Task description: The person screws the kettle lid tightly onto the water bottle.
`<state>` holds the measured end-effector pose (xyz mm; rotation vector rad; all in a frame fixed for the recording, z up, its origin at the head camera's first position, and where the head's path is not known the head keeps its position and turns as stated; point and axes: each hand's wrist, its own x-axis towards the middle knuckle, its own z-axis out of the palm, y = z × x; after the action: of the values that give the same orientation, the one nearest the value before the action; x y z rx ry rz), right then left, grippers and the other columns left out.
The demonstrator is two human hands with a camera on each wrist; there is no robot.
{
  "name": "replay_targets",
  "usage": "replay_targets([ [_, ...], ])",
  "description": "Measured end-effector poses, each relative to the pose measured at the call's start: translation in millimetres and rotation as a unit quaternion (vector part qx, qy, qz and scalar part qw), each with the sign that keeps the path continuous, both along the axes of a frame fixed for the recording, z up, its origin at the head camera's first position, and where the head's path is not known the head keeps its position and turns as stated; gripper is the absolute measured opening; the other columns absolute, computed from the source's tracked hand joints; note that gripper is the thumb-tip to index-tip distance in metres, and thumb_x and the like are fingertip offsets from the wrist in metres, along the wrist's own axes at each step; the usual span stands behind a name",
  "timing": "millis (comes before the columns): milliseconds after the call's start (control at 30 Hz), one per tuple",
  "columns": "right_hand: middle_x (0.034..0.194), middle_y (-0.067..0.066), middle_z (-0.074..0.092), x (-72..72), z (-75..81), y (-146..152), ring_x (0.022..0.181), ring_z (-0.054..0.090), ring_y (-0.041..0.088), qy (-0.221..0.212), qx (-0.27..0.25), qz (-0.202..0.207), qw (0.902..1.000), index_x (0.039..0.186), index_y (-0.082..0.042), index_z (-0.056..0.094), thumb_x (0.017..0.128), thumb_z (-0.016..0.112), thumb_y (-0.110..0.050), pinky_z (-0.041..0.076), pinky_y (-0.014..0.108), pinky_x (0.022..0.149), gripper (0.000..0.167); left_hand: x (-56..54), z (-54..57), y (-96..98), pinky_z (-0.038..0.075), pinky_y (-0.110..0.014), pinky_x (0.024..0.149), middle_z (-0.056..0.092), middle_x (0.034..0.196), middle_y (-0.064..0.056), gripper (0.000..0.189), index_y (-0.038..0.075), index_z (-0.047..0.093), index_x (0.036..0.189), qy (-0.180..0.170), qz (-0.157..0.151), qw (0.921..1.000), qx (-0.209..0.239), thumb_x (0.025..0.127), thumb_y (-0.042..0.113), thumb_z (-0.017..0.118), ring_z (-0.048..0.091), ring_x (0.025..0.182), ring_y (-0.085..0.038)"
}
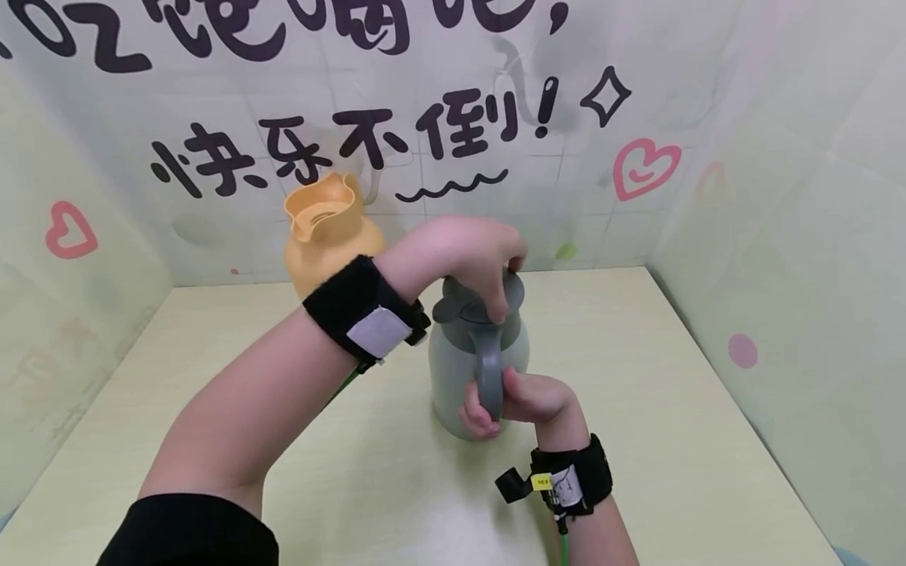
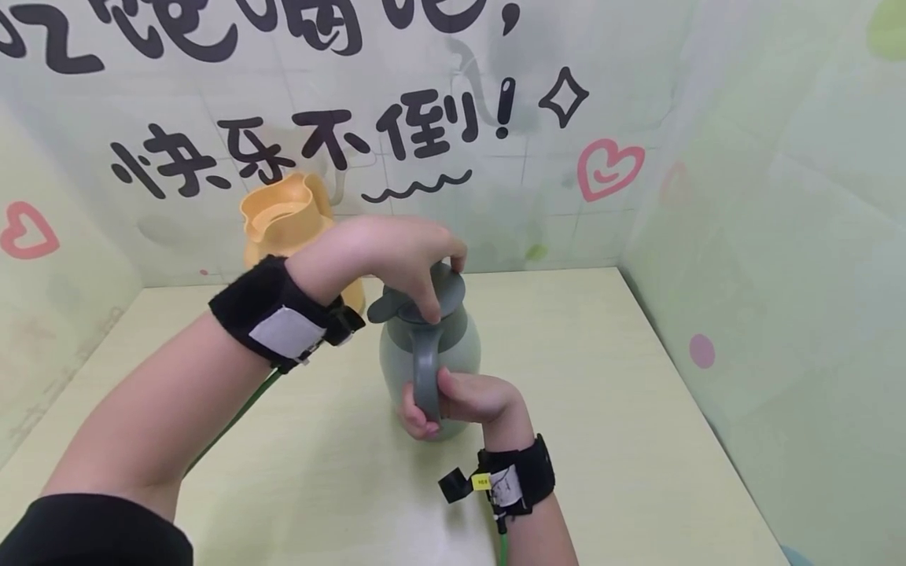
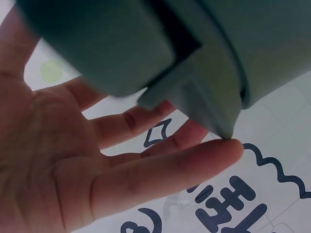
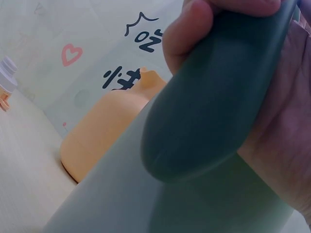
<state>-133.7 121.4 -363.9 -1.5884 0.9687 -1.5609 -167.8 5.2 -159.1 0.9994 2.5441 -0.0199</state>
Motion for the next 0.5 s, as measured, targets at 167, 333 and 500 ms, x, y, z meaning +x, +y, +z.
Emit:
replay_targets([
  [167, 0.065, 0.015, 0.032, -0.8, -1.1, 0.0, 0.056, 0.03, 0.027, -0.004, 0.002, 0.003, 1.0, 0.086, -0.004, 0.038, 0.096, 0.014, -0.061, 0.03, 0.037, 0.053, 0.062, -0.6, 2.3, 0.4, 0.044, -0.029, 0.071, 0.053, 0.108, -0.002, 0.049, 0.009, 0.056, 0.116, -0.013, -0.006, 0.9999, -0.01, 0.074, 0.023, 0.077, 0.051, 0.091, -0.018],
  [333, 0.065, 0.013, 0.033, -1.2, -1.5, -0.2, 0.057, 0.03, 0.026, -0.004, 0.003, 0.001, 1.0, 0.086, -0.004, 0.038, 0.096, 0.014, -0.061, 0.03, 0.036, 0.053, 0.062, -2.1, 3.2, 1.1, 0.045, -0.03, 0.075, 0.052, 0.111, -0.002, 0.051, 0.01, 0.055, 0.119, -0.021, -0.022, 0.9993, -0.02, 0.074, 0.02, 0.078, 0.051, 0.095, -0.019],
  [500, 0.065, 0.013, 0.033, -0.8, -0.8, -0.3, 0.057, 0.03, 0.024, -0.005, 0.004, 0.001, 1.0, 0.085, -0.005, 0.038, 0.096, 0.014, -0.061, 0.03, 0.036, 0.053, 0.062, -4.0, 2.7, -0.4, 0.044, -0.03, 0.078, 0.052, 0.113, -0.002, 0.053, 0.011, 0.055, 0.12, -0.025, -0.04, 0.9987, -0.02, 0.073, 0.018, 0.079, 0.05, 0.097, -0.019],
])
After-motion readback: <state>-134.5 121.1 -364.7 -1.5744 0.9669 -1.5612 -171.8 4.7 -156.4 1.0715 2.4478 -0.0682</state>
